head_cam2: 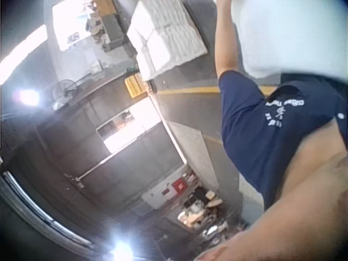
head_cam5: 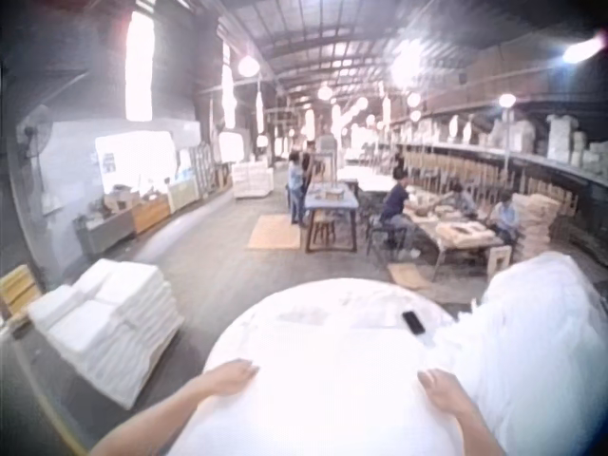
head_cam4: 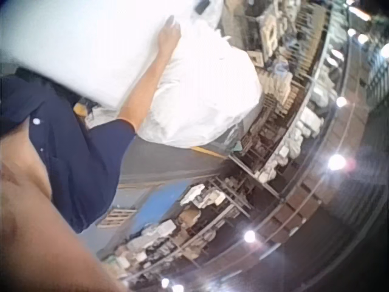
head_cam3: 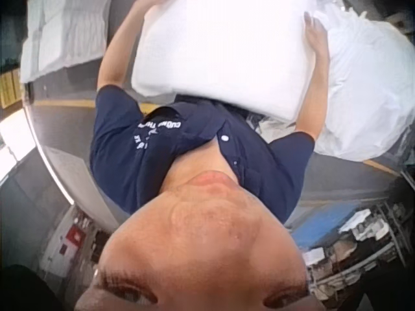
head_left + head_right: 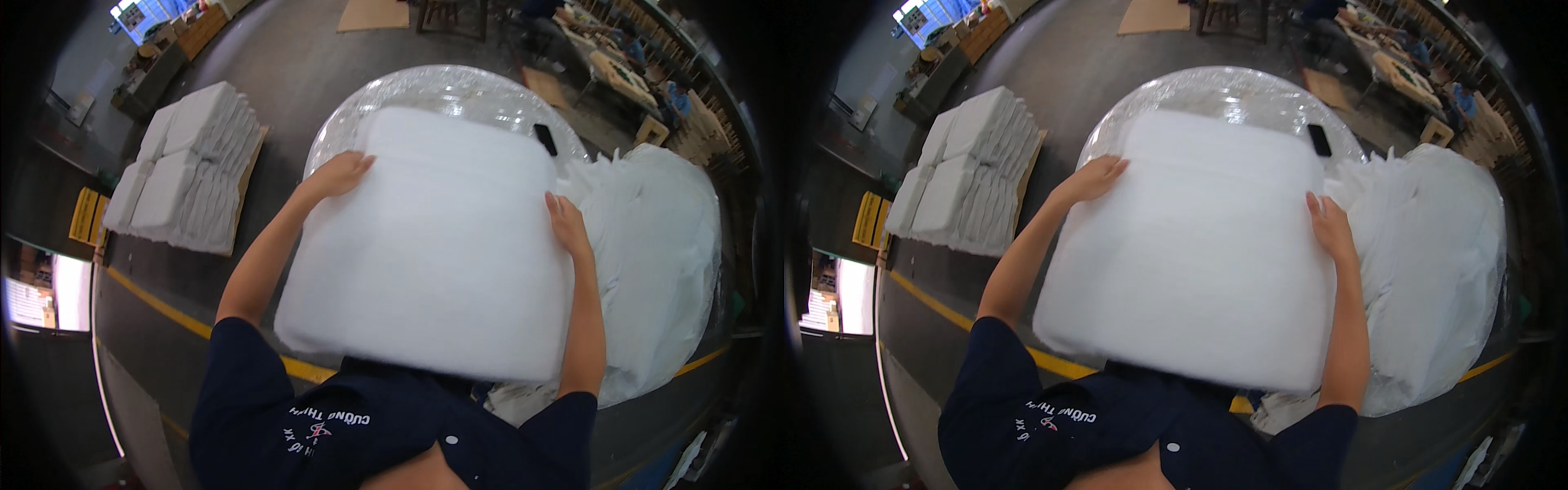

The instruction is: The person repeatedly picks up white foam cushions and places them into white fabric covers. They smooth the covers over the foam and then stack the finished items on a nearby pile. The process is repeated multiple times in a warehouse setting.

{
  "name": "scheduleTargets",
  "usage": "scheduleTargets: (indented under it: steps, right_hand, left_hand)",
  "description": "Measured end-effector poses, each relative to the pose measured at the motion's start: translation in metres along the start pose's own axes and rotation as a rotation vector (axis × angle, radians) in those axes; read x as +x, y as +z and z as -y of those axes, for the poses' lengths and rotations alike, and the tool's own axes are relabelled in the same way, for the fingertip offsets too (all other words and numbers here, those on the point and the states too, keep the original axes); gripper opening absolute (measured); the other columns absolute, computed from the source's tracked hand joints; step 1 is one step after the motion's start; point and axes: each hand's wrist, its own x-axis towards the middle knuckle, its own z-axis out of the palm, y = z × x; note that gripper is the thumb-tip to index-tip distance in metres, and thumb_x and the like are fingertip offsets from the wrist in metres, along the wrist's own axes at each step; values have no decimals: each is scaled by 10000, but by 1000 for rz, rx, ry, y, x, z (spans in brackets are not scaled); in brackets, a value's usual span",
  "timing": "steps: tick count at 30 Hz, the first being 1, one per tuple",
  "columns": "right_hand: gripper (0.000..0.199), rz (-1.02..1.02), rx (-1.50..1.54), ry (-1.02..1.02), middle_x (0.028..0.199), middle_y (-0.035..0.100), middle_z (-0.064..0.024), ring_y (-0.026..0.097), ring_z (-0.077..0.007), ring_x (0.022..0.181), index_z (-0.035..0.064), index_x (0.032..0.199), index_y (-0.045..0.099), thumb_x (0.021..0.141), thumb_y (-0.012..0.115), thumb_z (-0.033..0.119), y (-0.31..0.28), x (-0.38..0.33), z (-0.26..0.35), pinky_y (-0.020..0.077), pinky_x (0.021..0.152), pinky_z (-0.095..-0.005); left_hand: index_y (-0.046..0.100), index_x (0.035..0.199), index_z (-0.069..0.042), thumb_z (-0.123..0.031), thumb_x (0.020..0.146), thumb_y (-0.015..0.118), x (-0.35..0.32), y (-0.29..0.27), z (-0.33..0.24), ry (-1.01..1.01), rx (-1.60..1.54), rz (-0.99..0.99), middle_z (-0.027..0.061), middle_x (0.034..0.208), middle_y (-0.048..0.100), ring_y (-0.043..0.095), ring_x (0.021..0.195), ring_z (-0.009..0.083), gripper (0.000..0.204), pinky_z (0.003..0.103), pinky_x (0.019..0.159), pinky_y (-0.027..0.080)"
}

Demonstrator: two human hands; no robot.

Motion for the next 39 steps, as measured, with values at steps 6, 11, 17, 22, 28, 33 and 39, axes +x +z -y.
scheduleTargets:
  steps: [6, 11, 17, 22, 28, 33, 39]
  right_hand:
    - [823, 178, 93, 4, 1228, 632, -298, 602, -405, 1176, -92, 1222, 620, 944, 470, 668, 2, 26, -2, 444, 1018, -432]
    - [900, 176, 164, -79, 1259, 622, -281, 581, -391, 1207, -77, 1258, 610, 915, 439, 737, 3, 28, -21, 434, 1034, -424]
    - [926, 117, -195, 17, 1083, 687, -239, 643, -331, 1065, -107, 1158, 627, 900, 442, 763, 4, 24, 27, 480, 934, -401]
    - [1036, 117, -186, -35, 1231, 618, -313, 605, -437, 1143, -101, 1355, 483, 877, 383, 813, -14, 45, 52, 451, 1000, -431]
    - [1065, 69, -189, 160, 1444, 454, -309, 435, -453, 1354, -38, 1550, 113, 904, 375, 767, 26, 77, 49, 371, 1114, -466]
    - [808, -227, -225, -21, 1655, 118, -126, 280, -504, 1428, 294, 1570, 253, 913, 367, 749, 38, 88, 91, 267, 1077, -726]
    - [733, -202, -477, -79, 1663, 125, -49, 176, -473, 1474, 340, 1560, 272, 941, 306, 731, 48, 65, 110, 180, 1046, -812]
  left_hand:
    - [574, 1313, 57, -637, 991, 384, 14, -11, -1, -232, -106, 166, 253, 1272, 624, 586, 1205, 369, 787, 420, 1052, 428]
    - [648, 1217, 68, -722, 926, 427, 20, -15, 18, -151, -11, 102, 228, 1162, 679, 660, 1073, 372, 870, 425, 973, 490]
    - [614, 1232, 110, -789, 897, 374, 32, -14, 7, -274, -13, 270, 268, 1191, 657, 638, 1111, 387, 989, 450, 1023, 446]
    - [538, 1309, 136, -694, 983, 251, 42, -31, 29, -245, -156, 140, 313, 1392, 510, 435, 1367, 414, 936, 447, 1161, 274]
    - [436, 1397, 124, -690, 981, 259, 74, -13, -3, -317, -53, 306, 307, 1424, 481, 444, 1353, 432, 932, 474, 1151, 297]
    - [294, 1517, 2, -657, 978, 310, 92, -18, -16, -98, 90, -236, 266, 1527, 363, 338, 1428, 422, 852, 585, 1143, 285]
    - [221, 1577, -158, -643, 981, 312, 106, 29, -48, -94, 213, -30, 177, 1632, 186, 223, 1487, 389, 774, 619, 1172, 193]
